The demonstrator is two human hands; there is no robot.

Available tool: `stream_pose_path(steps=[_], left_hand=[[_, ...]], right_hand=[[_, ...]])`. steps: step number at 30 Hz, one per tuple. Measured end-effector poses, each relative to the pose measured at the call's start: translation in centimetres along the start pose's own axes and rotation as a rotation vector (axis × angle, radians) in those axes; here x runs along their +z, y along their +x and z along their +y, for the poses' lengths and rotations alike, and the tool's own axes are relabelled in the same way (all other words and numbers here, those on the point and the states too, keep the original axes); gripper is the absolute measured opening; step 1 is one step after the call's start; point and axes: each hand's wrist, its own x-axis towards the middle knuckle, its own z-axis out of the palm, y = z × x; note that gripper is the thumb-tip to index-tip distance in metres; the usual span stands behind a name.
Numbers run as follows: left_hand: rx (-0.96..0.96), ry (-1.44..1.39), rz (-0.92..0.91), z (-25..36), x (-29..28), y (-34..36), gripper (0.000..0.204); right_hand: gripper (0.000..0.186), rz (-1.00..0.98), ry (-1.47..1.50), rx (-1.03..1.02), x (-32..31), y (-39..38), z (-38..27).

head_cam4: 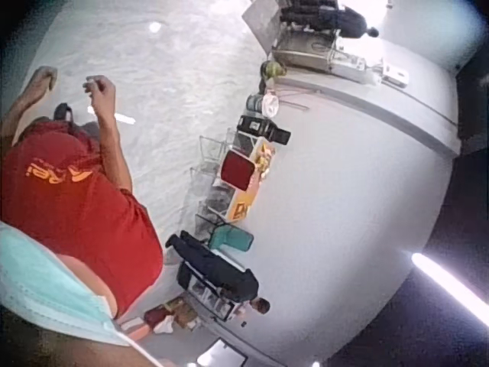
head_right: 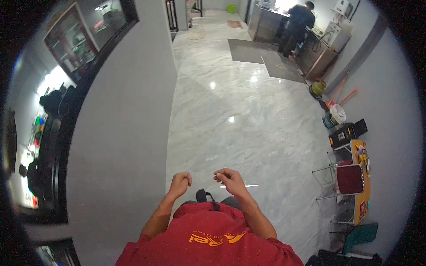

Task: The person walks to a workstation, trims material from dental impression trays using a knife, and shapes a dental cast against a grinding machine. The person then rinses the cast and washes their hands at a sink before walking away carrying the items.

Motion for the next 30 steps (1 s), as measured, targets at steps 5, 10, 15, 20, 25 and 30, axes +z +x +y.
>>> stream_pose_path(steps=[5, 10, 15, 20, 25, 30], left_hand=[[0.123, 0.150, -0.115, 3.8, -2.4, 14.8, 0.021], [0.179, 0.088, -0.003, 4.5, 0.0, 24.0, 0.015], [-0.188, -0.235, 0.092, 7.0, 5.4, 29.5, 0.023], [-0.201, -0.042, 0.120, 8.9, 7.1, 33.9, 0.032], [-0.005, 0.112, 0.238, 8.5, 3.1, 37.5, 0.036], [-0.082, -0.067, 0.287, 7.9, -1.2, 37.6, 0.024]], right_hand=[[0.019, 0.211, 0.174, 0.032, -5.0, 8.9, -1.8], [0.034, 0.185, 0.335, 0.031, -10.6, 17.9, -2.7], [0.042, 0.134, -0.025, 0.082, -16.7, 27.3, -7.1], [0.041, 0.029, -0.187, -0.068, -21.0, 36.0, -14.6], [0.031, 0.008, -0.124, -0.231, -20.4, 40.5, -18.7], [0.025, -0.017, -0.013, -0.078, -15.4, 41.0, -16.7]])
